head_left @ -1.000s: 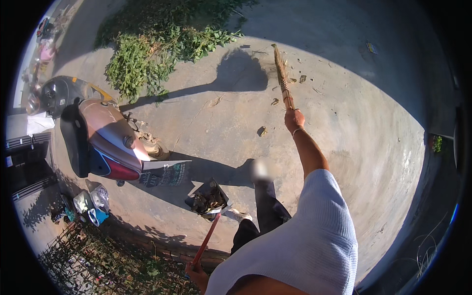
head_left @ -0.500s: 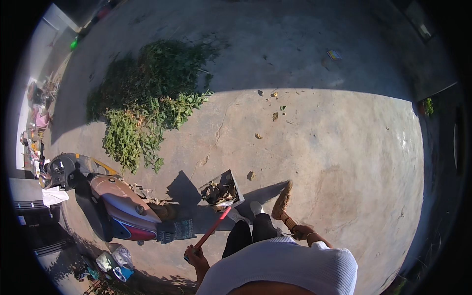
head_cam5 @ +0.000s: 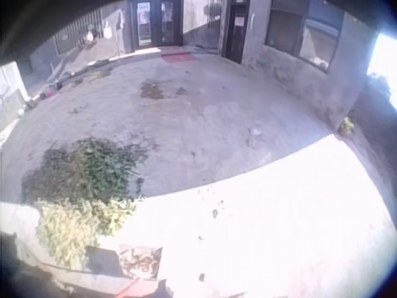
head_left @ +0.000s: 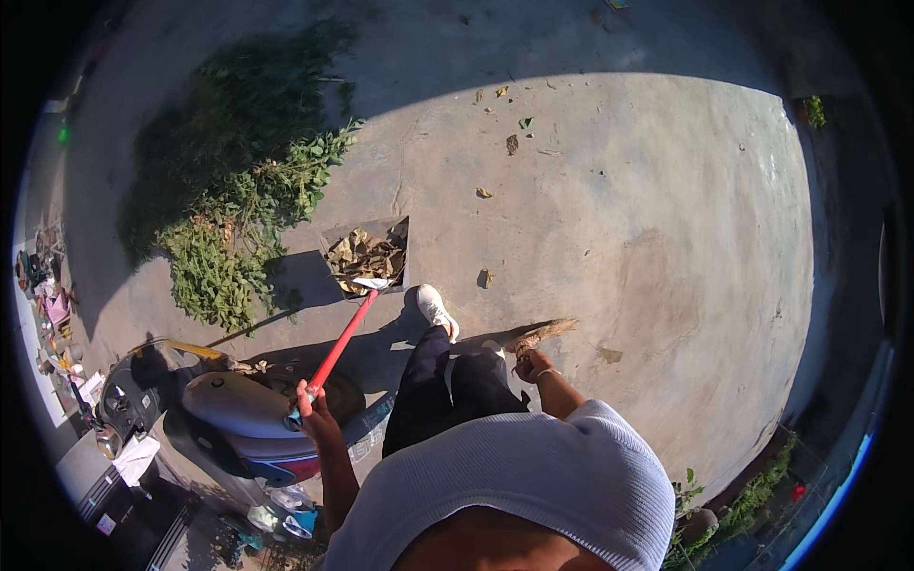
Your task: The person sweeps a concrete courtyard using a traditional straw broom and a red dustpan. They gather dry leaves, paper scraps, and small debris into piles and sweep them into the dustpan. The person moves around the area, sweeping near a scooter and potted plants, and repeatedly collects the debris into the dustpan.
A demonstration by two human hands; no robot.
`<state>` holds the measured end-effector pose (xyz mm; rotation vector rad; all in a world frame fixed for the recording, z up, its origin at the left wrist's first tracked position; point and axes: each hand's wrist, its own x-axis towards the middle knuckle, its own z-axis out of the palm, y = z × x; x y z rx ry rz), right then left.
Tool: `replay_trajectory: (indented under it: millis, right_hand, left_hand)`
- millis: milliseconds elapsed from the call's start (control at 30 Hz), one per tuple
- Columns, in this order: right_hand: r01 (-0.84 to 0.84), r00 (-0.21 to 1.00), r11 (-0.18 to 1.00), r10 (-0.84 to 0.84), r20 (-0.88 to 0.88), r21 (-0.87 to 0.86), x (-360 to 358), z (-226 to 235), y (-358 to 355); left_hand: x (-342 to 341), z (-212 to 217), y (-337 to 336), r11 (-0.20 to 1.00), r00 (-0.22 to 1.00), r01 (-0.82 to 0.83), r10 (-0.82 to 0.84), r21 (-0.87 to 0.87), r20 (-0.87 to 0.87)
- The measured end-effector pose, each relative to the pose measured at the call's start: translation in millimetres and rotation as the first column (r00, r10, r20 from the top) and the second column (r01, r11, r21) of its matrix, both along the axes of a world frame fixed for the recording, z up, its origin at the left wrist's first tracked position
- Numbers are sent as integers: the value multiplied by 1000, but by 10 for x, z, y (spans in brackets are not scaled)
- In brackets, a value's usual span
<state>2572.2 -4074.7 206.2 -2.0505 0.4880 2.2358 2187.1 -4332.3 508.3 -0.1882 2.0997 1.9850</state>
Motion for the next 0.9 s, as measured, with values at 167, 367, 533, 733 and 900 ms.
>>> replay_trajectory:
  millis: [167, 367, 533, 733, 900]
  right_hand:
    - [292, 950, 920, -247, -191, 263, -3028, 464, 1013]
    - [258, 893, 714, 82, -443, 651, -3778, 422, 2573]
    - [-73, 990, 624, 137, -16, 778, -2741, 1482, 2525]
    - [-163, 958, 797, -14, 287, 582, -1210, 1545, 1925]
    - [291, 908, 908, -361, 211, 301, -1088, 569, 2814]
  left_hand:
    - [-452, 218, 192, 987, 983, -159, 158, 3, 92]
    - [-1246, 138, 8, 986, 997, 29, -40, -166, -59]
    - [-1444, -14, -32, 704, 626, 200, -627, -681, -463]
    - [-1752, 175, 893, 994, 994, -60, 68, -92, 86]
    - [-1793, 617, 2200, 984, 968, -152, 167, -93, 187]
